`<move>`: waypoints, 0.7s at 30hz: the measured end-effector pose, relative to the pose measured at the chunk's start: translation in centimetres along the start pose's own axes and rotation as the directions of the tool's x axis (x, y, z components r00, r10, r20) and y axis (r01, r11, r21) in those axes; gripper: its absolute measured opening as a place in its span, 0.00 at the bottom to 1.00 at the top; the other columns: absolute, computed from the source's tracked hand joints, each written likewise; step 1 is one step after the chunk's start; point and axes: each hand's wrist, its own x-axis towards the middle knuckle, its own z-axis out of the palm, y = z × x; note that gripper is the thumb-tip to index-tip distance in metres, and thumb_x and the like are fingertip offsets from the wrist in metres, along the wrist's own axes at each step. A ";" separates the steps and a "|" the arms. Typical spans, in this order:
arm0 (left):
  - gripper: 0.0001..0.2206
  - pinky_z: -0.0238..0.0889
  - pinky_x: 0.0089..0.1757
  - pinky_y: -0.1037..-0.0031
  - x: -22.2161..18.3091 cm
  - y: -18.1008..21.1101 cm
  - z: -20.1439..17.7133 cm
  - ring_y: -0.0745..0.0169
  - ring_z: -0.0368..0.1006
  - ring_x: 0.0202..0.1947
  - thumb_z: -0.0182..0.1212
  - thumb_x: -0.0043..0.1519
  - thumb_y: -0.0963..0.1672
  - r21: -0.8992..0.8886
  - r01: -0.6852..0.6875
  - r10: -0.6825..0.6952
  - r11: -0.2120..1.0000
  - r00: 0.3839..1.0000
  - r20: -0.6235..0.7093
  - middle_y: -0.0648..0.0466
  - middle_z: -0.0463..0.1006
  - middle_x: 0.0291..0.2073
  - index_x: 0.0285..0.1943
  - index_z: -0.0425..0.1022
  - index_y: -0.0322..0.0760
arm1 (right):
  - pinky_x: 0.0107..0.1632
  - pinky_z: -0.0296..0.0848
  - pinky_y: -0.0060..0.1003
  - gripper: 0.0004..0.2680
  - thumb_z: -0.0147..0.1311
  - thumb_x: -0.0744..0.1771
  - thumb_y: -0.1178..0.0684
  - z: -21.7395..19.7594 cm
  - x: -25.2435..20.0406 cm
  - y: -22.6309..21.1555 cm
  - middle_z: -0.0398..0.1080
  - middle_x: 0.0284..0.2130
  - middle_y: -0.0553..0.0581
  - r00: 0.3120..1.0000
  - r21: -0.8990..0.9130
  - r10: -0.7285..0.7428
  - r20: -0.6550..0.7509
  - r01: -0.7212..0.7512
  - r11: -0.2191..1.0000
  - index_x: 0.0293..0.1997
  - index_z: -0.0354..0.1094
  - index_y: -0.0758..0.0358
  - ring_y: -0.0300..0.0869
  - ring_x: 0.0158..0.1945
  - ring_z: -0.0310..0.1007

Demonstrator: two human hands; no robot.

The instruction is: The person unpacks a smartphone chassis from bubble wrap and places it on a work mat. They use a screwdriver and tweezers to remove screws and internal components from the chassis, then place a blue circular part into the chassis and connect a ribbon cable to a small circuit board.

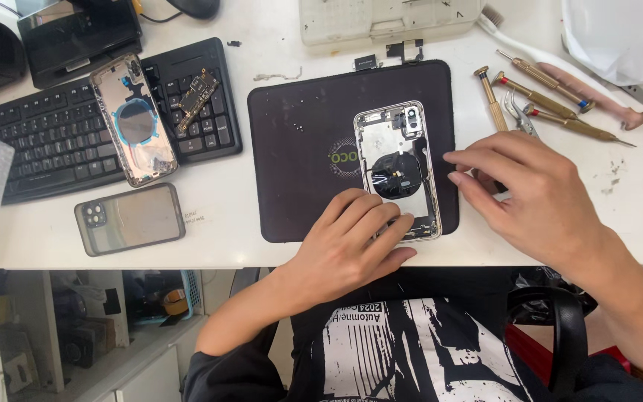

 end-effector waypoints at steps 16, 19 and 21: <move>0.15 0.63 0.57 0.58 -0.7 -1.1 0.7 0.55 0.71 0.53 0.69 0.66 0.47 0.145 -0.073 0.075 0.987 0.997 -0.010 0.51 0.75 0.50 0.53 0.78 0.31 | 0.32 0.73 0.33 0.08 0.66 0.63 0.58 1.7 1.0 -1.3 0.72 0.35 0.54 0.995 0.020 -0.074 0.067 0.073 0.997 0.43 0.78 0.65 0.39 0.29 0.71; 0.15 0.63 0.57 0.57 -0.7 -1.2 0.7 0.55 0.71 0.53 0.69 0.66 0.47 0.134 -0.070 0.073 0.989 0.997 -0.015 0.50 0.75 0.50 0.53 0.78 0.30 | 0.31 0.73 0.32 0.07 0.66 0.62 0.58 2.1 1.0 -0.9 0.71 0.34 0.54 0.994 0.067 -0.060 0.086 0.054 0.996 0.41 0.79 0.64 0.39 0.29 0.71; 0.15 0.63 0.58 0.57 -0.7 -1.2 0.7 0.55 0.71 0.53 0.69 0.65 0.47 0.118 -0.067 0.069 0.991 0.998 -0.014 0.50 0.75 0.50 0.54 0.78 0.30 | 0.32 0.73 0.32 0.06 0.65 0.63 0.59 2.1 0.9 -0.6 0.70 0.35 0.54 0.995 0.112 -0.057 0.086 0.047 0.993 0.40 0.78 0.64 0.38 0.30 0.72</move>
